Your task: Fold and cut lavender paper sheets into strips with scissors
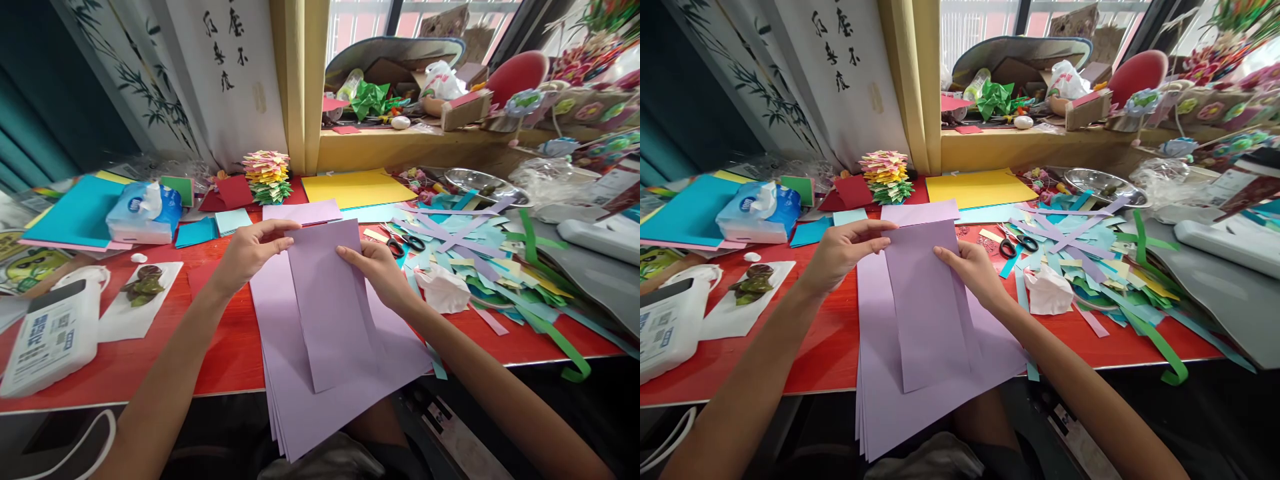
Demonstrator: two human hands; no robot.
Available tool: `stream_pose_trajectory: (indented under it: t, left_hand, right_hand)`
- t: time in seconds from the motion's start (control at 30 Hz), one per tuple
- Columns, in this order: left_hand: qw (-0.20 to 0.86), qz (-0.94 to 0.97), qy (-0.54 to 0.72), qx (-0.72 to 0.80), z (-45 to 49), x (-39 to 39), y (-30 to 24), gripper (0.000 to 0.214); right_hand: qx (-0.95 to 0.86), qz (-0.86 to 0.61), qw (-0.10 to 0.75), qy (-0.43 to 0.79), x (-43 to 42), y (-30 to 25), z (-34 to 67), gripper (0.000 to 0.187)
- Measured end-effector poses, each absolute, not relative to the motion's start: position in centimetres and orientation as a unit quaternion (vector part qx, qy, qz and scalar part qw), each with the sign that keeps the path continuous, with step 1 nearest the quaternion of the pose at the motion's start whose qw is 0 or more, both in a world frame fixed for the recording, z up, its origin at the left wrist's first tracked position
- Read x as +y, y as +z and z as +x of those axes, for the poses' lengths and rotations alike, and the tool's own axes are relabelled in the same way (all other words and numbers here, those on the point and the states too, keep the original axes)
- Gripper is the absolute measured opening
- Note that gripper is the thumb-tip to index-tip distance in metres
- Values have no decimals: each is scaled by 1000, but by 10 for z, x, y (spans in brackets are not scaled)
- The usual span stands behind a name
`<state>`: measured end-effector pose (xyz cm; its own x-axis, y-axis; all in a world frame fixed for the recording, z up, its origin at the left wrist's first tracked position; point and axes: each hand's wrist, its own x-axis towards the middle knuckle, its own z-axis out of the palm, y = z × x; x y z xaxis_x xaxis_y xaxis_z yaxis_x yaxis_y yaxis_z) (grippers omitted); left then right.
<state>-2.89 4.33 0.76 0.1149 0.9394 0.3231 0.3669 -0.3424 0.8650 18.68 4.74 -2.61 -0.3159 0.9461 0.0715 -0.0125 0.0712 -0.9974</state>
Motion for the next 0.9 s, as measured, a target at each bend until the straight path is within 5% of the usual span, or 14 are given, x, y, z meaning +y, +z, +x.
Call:
stream_pose_trajectory:
  t: [0.47,0.63,0.9]
  left_hand:
    - [233,733,383,512,-24,48,-3,26]
    - [244,676,460,521,-32,54,-4,16]
    - [437,581,604,326,-35,51,7,8]
  right_hand:
    - [-616,-401,358,576,48,-28,186,34]
    - [-621,-402,346,577,51,-33,188,39]
    - [-571,-425,306,632,51,-33,188,35]
